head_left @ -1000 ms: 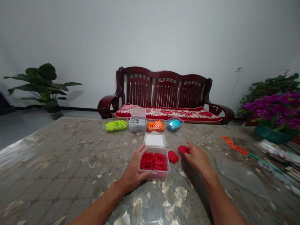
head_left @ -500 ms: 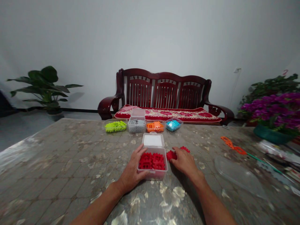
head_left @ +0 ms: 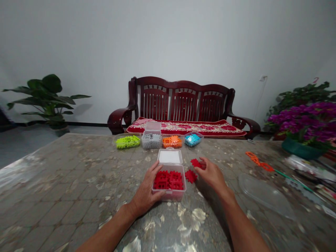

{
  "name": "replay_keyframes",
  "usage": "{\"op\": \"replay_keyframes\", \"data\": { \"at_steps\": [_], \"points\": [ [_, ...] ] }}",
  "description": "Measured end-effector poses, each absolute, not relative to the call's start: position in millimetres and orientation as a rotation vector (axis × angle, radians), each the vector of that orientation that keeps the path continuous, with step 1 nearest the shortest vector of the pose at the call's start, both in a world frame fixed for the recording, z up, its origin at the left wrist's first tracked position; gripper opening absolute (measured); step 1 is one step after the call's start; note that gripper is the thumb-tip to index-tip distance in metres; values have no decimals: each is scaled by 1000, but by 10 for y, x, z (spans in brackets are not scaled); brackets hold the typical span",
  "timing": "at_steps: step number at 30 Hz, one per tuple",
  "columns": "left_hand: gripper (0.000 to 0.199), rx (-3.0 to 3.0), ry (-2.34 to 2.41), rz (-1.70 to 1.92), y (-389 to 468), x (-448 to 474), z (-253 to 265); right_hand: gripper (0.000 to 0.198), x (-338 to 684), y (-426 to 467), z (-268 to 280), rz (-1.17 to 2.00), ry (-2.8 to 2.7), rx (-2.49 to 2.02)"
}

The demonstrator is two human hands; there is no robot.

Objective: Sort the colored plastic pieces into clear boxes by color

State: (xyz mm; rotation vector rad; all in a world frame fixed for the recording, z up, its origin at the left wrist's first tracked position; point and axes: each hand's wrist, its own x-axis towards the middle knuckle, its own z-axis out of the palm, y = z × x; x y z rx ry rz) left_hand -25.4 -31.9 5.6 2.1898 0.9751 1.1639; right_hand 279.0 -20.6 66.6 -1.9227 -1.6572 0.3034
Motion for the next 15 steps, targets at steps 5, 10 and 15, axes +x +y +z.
{"op": "replay_keyframes", "data": {
  "at_steps": [5,10,15],
  "points": [
    [87,2189,969,1182,-313,-238,40,57,2526,-309,884,524,-1677,-1414],
    [94,2174,945,1195,-313,-222,32,63,2160,-396,1093,492,-2071,-1280],
    [97,2130,975,1168,-331,-208,6,57,1901,-318,1057,380,-2283,-1223]
  ]
}}
